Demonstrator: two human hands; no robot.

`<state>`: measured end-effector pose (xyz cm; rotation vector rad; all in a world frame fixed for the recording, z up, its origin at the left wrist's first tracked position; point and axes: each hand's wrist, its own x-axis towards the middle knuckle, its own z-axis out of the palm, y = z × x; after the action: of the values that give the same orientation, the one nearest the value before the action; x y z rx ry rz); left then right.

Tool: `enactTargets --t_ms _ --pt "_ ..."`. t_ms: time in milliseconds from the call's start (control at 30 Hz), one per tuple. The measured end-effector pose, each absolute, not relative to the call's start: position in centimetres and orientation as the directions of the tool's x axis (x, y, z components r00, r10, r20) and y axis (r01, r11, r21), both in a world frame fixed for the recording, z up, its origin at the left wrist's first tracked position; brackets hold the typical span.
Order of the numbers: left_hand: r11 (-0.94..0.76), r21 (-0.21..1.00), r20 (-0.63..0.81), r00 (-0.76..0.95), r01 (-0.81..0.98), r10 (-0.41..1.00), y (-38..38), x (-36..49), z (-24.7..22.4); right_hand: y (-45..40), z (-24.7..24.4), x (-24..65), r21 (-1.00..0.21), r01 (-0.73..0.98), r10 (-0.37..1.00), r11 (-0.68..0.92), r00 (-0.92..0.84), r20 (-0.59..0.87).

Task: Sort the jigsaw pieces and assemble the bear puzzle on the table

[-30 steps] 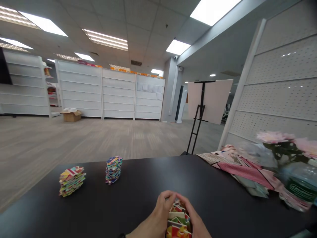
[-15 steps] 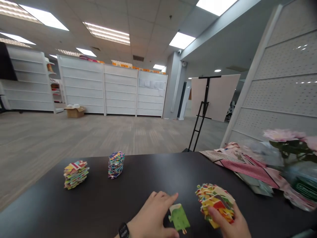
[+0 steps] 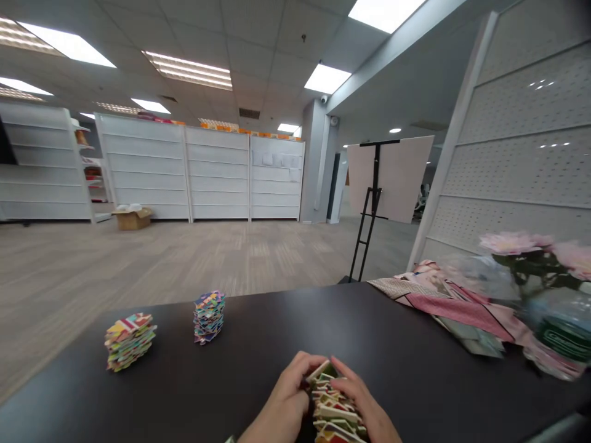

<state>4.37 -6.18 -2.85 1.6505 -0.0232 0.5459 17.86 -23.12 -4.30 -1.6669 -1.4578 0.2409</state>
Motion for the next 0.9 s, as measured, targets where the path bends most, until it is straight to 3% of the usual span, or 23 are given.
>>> enactTargets --t_ms 100,200,367,433,533,733,900 --pt "-0.108 0.938 0.345 0.919 -0.33 0.189 -5.7 4.0 -2.7 -22.2 -4.7 18.0 -0.641 0.767 0.886 0.014 0.289 0.364" --pt "-0.152 0.921 0.377 0.917 -0.358 0.13 -6.2 4.0 -2.9 -21.9 -4.2 17.3 -0.712 0.7 0.897 -0.049 0.345 0.278" --pt "-0.2 0.944 0.317 0.893 -0.264 0.318 -6.9 4.3 -4.1 -21.2 -1.6 16.1 -0.82 0.564 0.925 -0.098 0.356 0.134" --pt "-0.247 0.947 0.287 0.883 -0.204 0.372 -6.7 4.6 -4.5 -21.0 -0.9 15.9 -0.829 0.553 0.93 -0.086 0.343 0.133" --pt "-0.307 0.92 0.352 0.859 -0.244 0.373 -6.5 4.9 -4.7 -21.0 -0.9 15.8 -0.825 0.564 0.947 -0.04 0.285 0.149" --pt "-0.079 0.958 0.286 0.893 -0.276 0.349 -6.7 4.8 -4.6 -20.7 -4.2 16.4 -0.8 0.596 0.922 -0.065 0.343 0.181" --pt "0.01 0.956 0.276 0.909 -0.293 0.311 -7.1 5.2 -5.8 -20.4 -5.5 16.5 -0.807 0.586 0.925 -0.065 0.339 0.172"
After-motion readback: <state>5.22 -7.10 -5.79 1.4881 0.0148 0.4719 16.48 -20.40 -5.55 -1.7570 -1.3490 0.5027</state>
